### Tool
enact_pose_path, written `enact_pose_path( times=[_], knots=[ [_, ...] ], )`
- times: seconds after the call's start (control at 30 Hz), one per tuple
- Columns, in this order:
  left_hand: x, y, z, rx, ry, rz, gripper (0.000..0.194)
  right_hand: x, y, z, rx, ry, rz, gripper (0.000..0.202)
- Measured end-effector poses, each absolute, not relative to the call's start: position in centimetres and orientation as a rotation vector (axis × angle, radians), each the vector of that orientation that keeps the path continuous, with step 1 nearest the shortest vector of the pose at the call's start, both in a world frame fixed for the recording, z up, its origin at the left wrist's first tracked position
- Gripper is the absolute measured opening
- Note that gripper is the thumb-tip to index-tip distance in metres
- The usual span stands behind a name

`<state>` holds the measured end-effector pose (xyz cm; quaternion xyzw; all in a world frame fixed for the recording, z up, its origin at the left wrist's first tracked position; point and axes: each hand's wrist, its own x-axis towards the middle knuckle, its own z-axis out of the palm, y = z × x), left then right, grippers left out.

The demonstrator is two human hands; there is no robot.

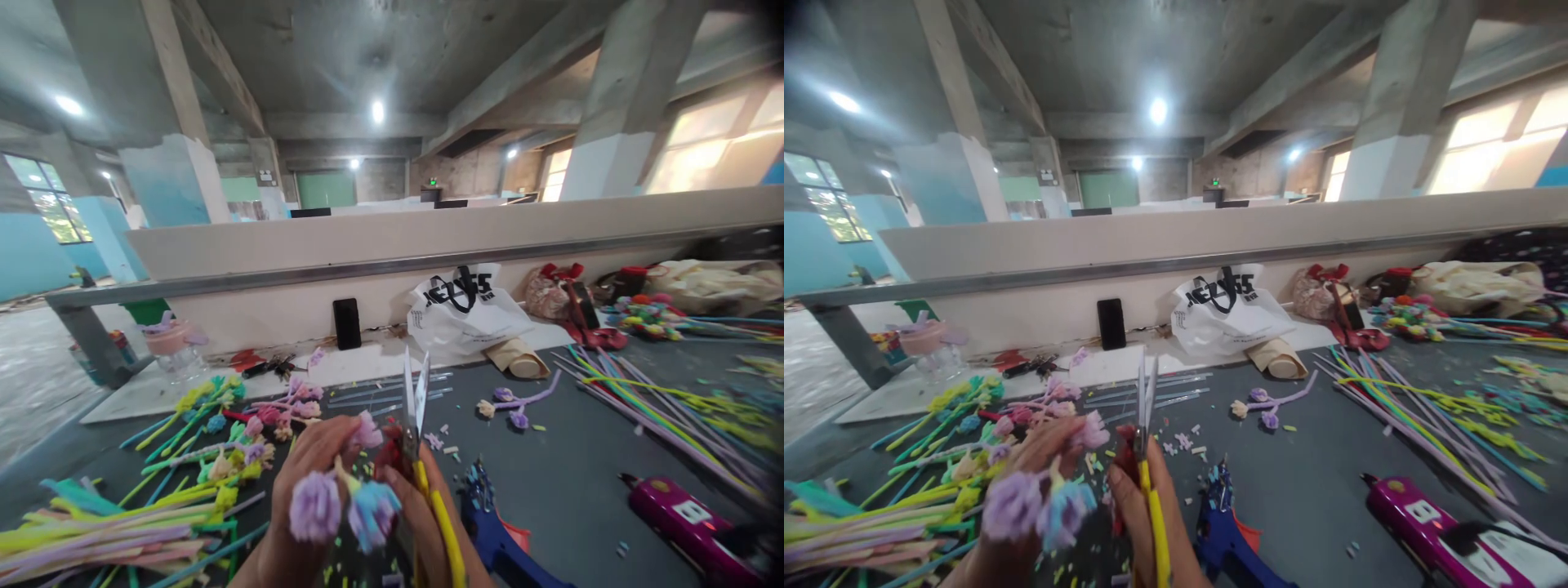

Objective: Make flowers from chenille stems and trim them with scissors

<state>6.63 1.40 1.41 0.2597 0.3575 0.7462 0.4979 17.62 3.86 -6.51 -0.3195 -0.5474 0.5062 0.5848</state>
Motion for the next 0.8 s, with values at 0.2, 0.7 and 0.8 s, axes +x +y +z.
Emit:
enact_pose_path(
  times=[0.2, 0.7, 0.8],
  knots=[
    [7.2, 1.2, -1.6, 1.41, 1.08, 1.938, 0.034, 18.6, 3.5, -3.9, -0.609, -1.184, 1.262, 0.058],
    [3.0, 3.3, -0.8, 2.324, 1.158, 1.04, 0.042, 18.9, 3.5, -3.9, -0.57, -1.126, 1.336, 0.054],
    [2.9, 3.6, -0.7, 2.316, 1.147, 0.987, 0.041, 18.6, 3.5, -3.9, -0.51, -1.138, 1.381, 0.059]
  ],
)
